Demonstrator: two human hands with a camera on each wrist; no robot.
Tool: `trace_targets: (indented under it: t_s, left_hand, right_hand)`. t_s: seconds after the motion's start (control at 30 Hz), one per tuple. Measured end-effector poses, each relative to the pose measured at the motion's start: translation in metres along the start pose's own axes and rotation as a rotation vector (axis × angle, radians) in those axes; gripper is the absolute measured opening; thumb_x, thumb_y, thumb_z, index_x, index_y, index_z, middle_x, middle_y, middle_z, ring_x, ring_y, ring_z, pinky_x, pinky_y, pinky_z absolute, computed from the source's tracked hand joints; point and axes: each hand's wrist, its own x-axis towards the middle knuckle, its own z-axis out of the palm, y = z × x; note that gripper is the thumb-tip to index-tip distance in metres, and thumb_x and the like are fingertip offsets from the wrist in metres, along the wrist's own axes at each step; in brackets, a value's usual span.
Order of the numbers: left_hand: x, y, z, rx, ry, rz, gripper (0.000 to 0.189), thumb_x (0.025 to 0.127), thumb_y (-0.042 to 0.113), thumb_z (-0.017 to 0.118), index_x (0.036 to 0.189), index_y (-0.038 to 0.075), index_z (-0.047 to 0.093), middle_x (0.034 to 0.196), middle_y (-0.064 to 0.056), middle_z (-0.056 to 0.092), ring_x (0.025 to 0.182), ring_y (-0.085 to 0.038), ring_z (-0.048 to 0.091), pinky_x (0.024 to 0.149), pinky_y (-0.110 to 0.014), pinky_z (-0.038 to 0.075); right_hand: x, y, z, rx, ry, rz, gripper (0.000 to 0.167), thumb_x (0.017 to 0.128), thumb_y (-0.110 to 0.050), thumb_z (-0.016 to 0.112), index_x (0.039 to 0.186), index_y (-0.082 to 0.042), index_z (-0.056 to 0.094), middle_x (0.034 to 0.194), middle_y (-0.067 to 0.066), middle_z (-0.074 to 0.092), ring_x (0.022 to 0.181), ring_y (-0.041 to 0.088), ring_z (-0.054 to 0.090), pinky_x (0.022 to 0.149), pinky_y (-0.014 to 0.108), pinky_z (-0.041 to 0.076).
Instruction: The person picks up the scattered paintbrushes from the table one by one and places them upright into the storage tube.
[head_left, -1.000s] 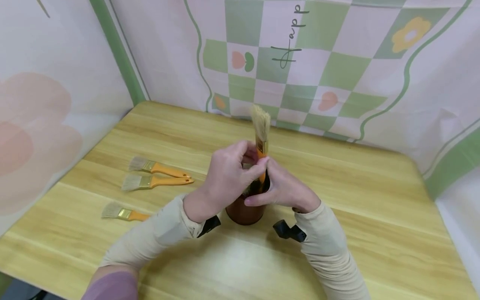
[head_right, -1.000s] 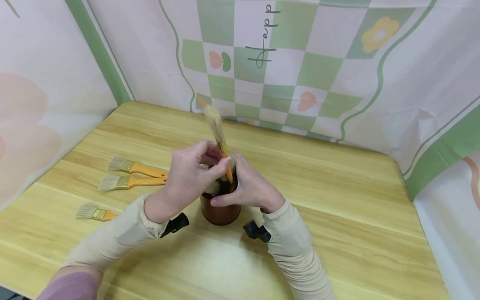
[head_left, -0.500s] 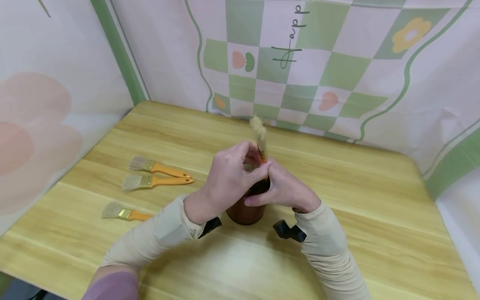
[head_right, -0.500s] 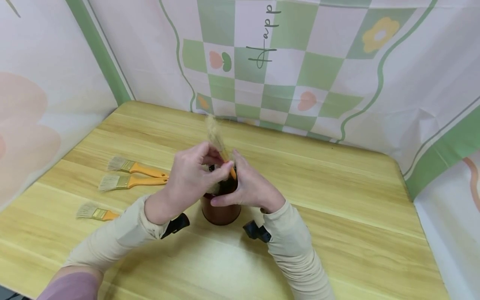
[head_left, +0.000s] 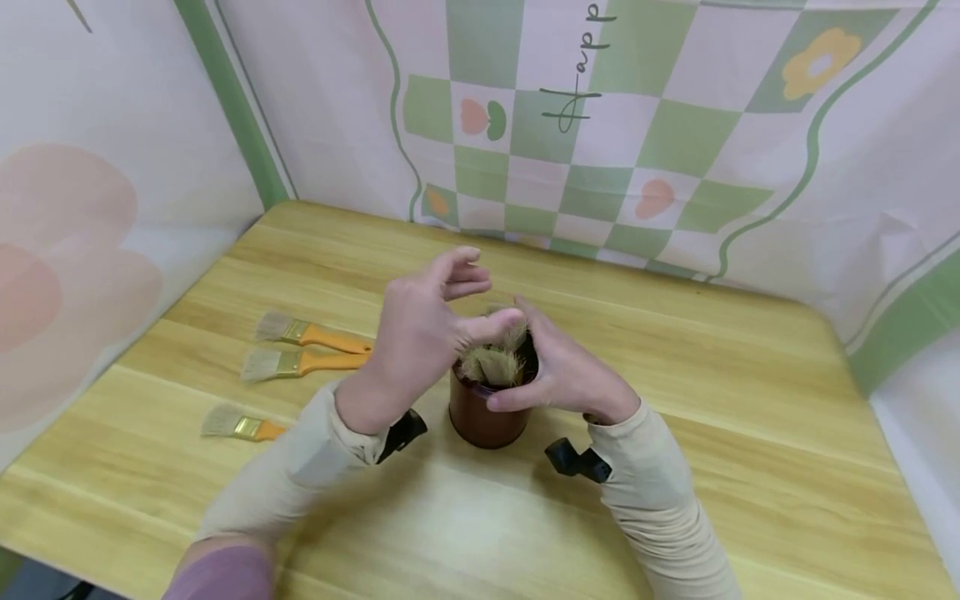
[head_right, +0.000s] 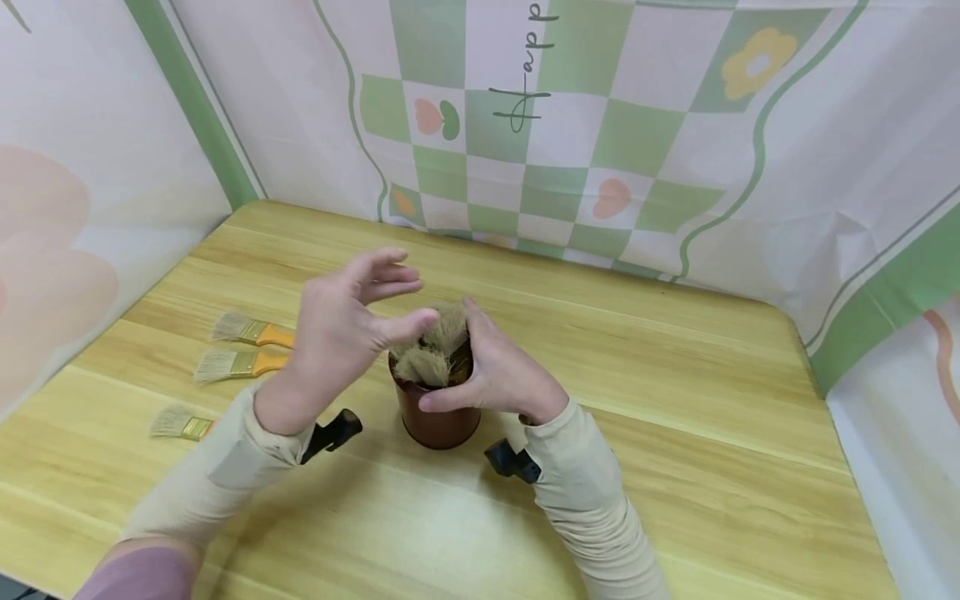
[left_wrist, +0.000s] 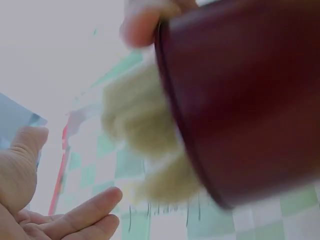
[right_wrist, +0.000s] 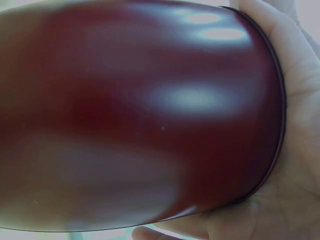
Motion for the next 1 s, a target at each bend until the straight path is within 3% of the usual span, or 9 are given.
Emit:
trace_targets:
  t_s: [0.17, 0.27, 0.37, 0.57, 0.67, 0.77, 0.83, 0.9, 1.0]
  left_hand:
    - [0.002, -0.019, -0.016, 0.046, -0.022, -0.229, 0.047, 0.081, 0.023, 0.077, 0.116, -0.005, 0.061, 0.103, -0.019, 0.072, 0.093, -0.028, 0.072, 0.076, -0.034, 0.058]
    - [0.000, -0.040, -0.023, 0.156, -0.095, -0.392, 0.041, 0.090, 0.026, 0.066, 0.117, -0.005, 0.062, 0.104, -0.018, 0.072, 0.095, -0.029, 0.072, 0.080, -0.037, 0.058]
    - [-0.003, -0.062, -0.025, 0.268, -0.166, -0.492, 0.040, 0.092, 0.023, 0.060, 0.118, -0.007, 0.061, 0.106, -0.020, 0.071, 0.097, -0.032, 0.070, 0.084, -0.041, 0.056]
    - [-0.007, -0.090, -0.023, 0.382, -0.246, -0.546, 0.041, 0.088, 0.018, 0.062, 0.119, -0.009, 0.059, 0.103, -0.022, 0.071, 0.093, -0.033, 0.069, 0.083, -0.043, 0.054]
    - [-0.008, -0.098, -0.021, 0.415, -0.258, -0.515, 0.037, 0.087, 0.015, 0.061, 0.114, -0.010, 0.061, 0.085, -0.018, 0.070, 0.068, -0.024, 0.065, 0.070, -0.037, 0.054]
    - [-0.008, -0.108, -0.021, 0.474, -0.274, -0.474, 0.017, 0.085, 0.010, 0.059, 0.077, -0.005, 0.060, 0.055, -0.006, 0.048, 0.048, -0.013, 0.038, 0.050, -0.027, 0.039]
    - [-0.009, -0.117, -0.023, 0.545, -0.307, -0.466, 0.032, 0.085, 0.009, 0.059, 0.056, 0.004, 0.045, 0.048, 0.001, 0.029, 0.047, -0.010, 0.024, 0.045, -0.023, 0.027]
    - [-0.010, -0.127, -0.025, 0.624, -0.348, -0.484, 0.047, 0.086, 0.009, 0.058, 0.050, 0.013, 0.029, 0.049, 0.004, 0.021, 0.048, -0.011, 0.022, 0.043, -0.023, 0.022]
    - [-0.011, -0.142, -0.029, 0.712, -0.431, -0.562, 0.052, 0.089, 0.014, 0.060, 0.046, 0.015, 0.031, 0.046, 0.003, 0.027, 0.047, -0.012, 0.028, 0.041, -0.024, 0.026]
  right_hand:
    - [-0.001, -0.001, -0.001, -0.047, 0.015, 0.038, 0.124, 0.067, -0.030, 0.087, 0.152, 0.004, 0.004, 0.156, 0.026, 0.018, 0.144, 0.037, 0.025, 0.117, 0.053, 0.022]
    - [-0.001, -0.002, 0.000, -0.052, 0.013, 0.024, 0.124, 0.066, -0.028, 0.088, 0.152, 0.006, 0.004, 0.156, 0.027, 0.017, 0.145, 0.037, 0.022, 0.118, 0.052, 0.021]
    - [-0.001, -0.002, 0.000, -0.054, 0.005, 0.021, 0.124, 0.066, -0.027, 0.088, 0.152, 0.005, 0.003, 0.157, 0.026, 0.015, 0.147, 0.036, 0.019, 0.118, 0.052, 0.019]
    - [-0.003, -0.002, -0.002, -0.046, 0.007, 0.036, 0.124, 0.067, -0.027, 0.087, 0.153, 0.003, 0.003, 0.158, 0.024, 0.013, 0.147, 0.036, 0.017, 0.118, 0.053, 0.019]
    - [-0.003, -0.002, -0.003, -0.046, 0.008, 0.034, 0.123, 0.067, -0.027, 0.087, 0.153, 0.003, 0.004, 0.158, 0.024, 0.013, 0.147, 0.036, 0.017, 0.118, 0.053, 0.019]
    - [-0.002, -0.002, -0.004, -0.051, 0.011, 0.028, 0.123, 0.067, -0.027, 0.087, 0.152, 0.003, 0.005, 0.158, 0.025, 0.013, 0.147, 0.036, 0.017, 0.118, 0.053, 0.019]
    - [-0.002, -0.002, -0.004, -0.054, 0.013, 0.024, 0.122, 0.067, -0.026, 0.087, 0.152, 0.003, 0.006, 0.158, 0.024, 0.015, 0.147, 0.036, 0.018, 0.118, 0.053, 0.019]
    - [-0.002, -0.002, -0.004, -0.055, 0.012, 0.023, 0.122, 0.066, -0.026, 0.087, 0.152, 0.003, 0.006, 0.157, 0.024, 0.016, 0.146, 0.036, 0.019, 0.118, 0.053, 0.020]
    - [-0.001, -0.002, -0.004, -0.052, 0.009, 0.012, 0.120, 0.066, -0.026, 0.088, 0.152, 0.002, 0.008, 0.156, 0.023, 0.019, 0.146, 0.035, 0.021, 0.118, 0.053, 0.020]
